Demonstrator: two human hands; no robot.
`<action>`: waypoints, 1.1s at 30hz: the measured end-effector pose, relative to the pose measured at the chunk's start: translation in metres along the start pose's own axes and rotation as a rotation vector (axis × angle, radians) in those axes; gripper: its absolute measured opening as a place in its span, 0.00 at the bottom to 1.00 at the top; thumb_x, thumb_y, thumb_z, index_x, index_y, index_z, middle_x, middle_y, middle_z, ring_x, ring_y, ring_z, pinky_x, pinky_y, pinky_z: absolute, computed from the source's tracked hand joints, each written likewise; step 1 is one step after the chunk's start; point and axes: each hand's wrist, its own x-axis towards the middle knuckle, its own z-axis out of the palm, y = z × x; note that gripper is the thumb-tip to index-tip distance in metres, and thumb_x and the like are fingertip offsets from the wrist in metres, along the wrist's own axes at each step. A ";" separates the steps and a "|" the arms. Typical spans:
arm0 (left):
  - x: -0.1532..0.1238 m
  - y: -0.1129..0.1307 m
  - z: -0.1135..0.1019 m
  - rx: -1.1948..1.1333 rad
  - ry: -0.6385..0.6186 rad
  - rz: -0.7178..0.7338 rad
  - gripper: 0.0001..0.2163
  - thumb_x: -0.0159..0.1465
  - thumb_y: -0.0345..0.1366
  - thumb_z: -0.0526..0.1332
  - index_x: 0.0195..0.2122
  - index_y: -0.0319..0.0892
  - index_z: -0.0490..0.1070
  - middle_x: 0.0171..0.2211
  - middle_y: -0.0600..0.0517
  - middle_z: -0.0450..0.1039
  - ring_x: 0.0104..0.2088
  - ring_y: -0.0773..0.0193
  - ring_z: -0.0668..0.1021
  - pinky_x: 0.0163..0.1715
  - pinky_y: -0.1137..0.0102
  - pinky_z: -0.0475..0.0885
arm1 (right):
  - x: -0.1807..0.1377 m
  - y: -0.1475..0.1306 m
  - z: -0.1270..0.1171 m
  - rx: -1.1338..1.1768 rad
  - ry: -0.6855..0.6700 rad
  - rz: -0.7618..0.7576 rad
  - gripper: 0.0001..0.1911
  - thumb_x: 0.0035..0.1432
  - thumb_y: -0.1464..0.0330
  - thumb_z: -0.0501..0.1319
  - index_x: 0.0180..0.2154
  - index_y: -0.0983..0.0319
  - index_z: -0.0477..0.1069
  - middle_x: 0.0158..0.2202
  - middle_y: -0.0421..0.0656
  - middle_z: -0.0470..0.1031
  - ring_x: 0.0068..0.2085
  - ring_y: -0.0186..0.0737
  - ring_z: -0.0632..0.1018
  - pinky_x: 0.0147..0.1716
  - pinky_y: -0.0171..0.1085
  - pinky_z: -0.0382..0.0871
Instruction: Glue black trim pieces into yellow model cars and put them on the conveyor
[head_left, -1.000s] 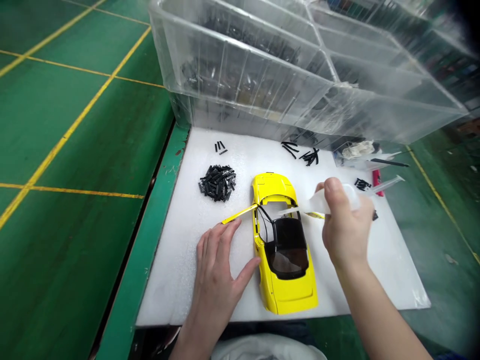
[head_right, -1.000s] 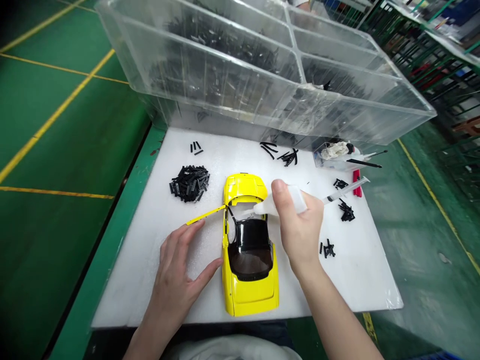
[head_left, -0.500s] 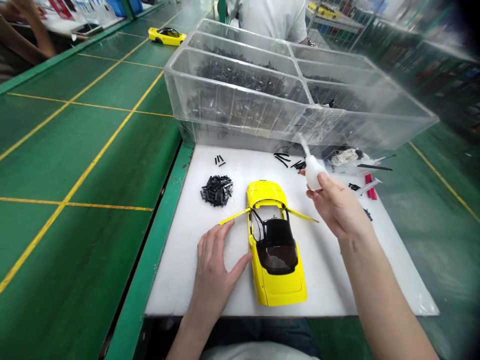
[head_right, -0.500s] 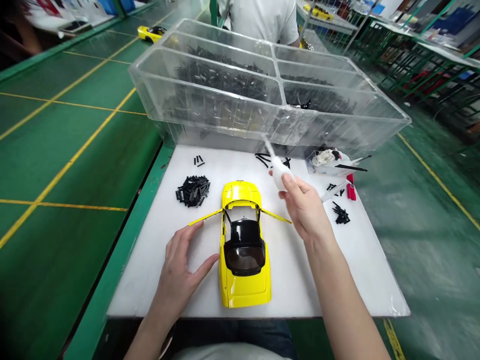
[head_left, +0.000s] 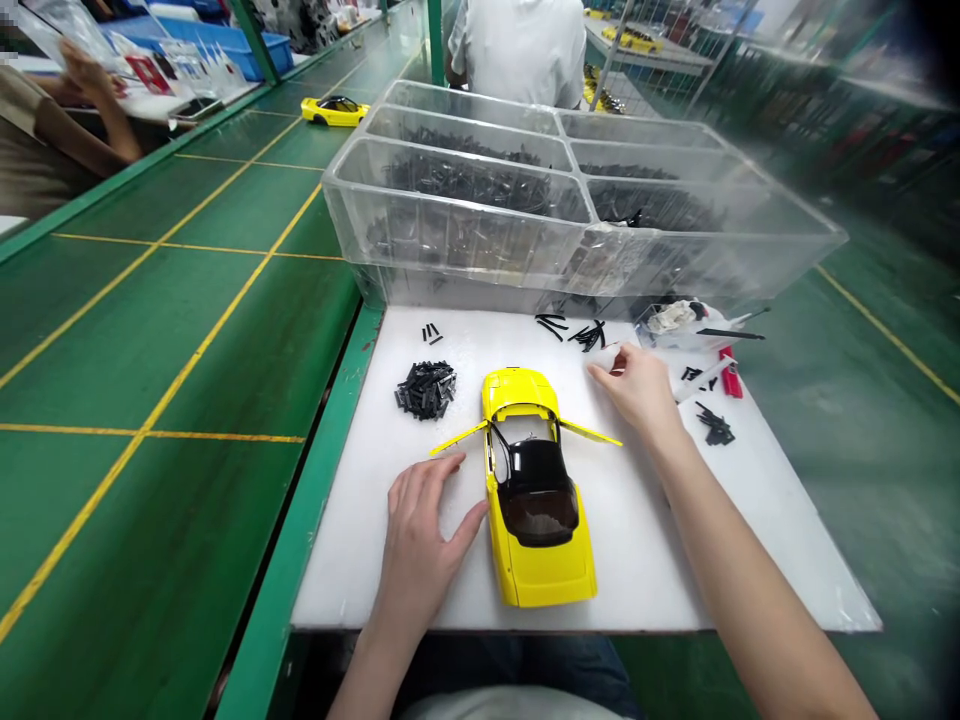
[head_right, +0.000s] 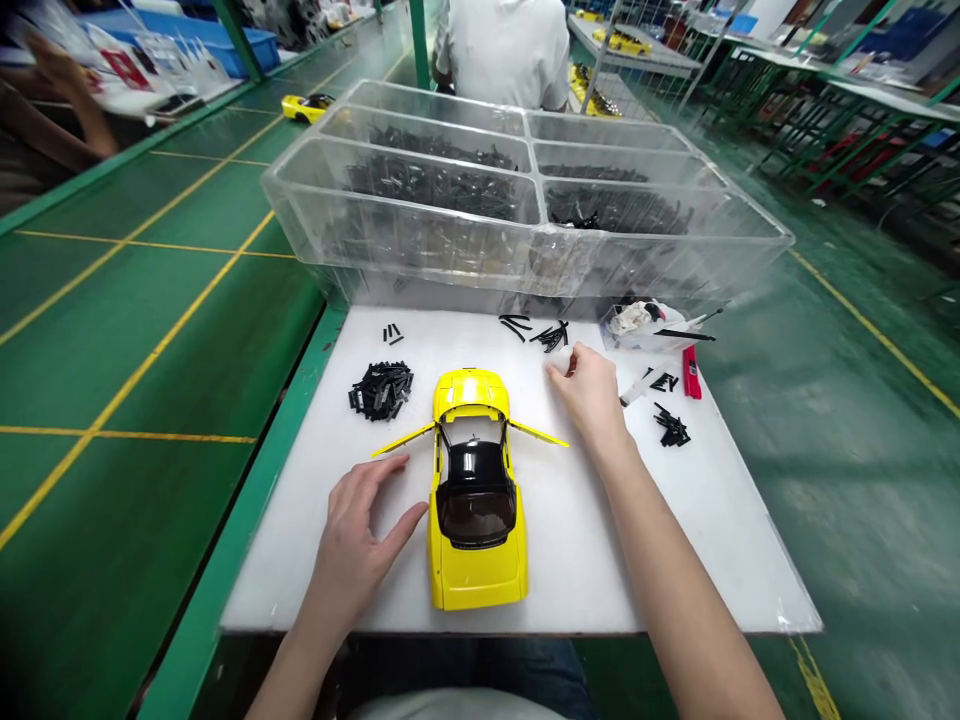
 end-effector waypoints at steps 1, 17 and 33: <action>0.000 0.000 0.000 0.000 0.002 -0.005 0.16 0.67 0.40 0.60 0.54 0.44 0.66 0.48 0.46 0.74 0.49 0.54 0.75 0.52 0.55 0.68 | -0.005 -0.003 -0.004 -0.005 -0.007 -0.004 0.08 0.47 0.65 0.64 0.29 0.63 0.70 0.28 0.46 0.75 0.29 0.42 0.72 0.35 0.42 0.68; 0.004 -0.009 -0.002 -0.064 0.044 -0.067 0.12 0.65 0.46 0.57 0.43 0.48 0.75 0.43 0.51 0.77 0.46 0.55 0.78 0.48 0.60 0.72 | -0.019 0.037 -0.133 0.088 0.492 -0.150 0.12 0.62 0.63 0.58 0.39 0.61 0.77 0.31 0.43 0.76 0.29 0.38 0.76 0.30 0.37 0.68; 0.005 -0.010 -0.002 -0.042 0.064 -0.108 0.12 0.65 0.47 0.58 0.41 0.48 0.76 0.43 0.49 0.77 0.45 0.54 0.79 0.45 0.60 0.76 | 0.077 0.051 -0.102 -0.297 0.077 -0.356 0.08 0.64 0.68 0.52 0.40 0.60 0.69 0.39 0.48 0.75 0.39 0.44 0.74 0.30 0.38 0.57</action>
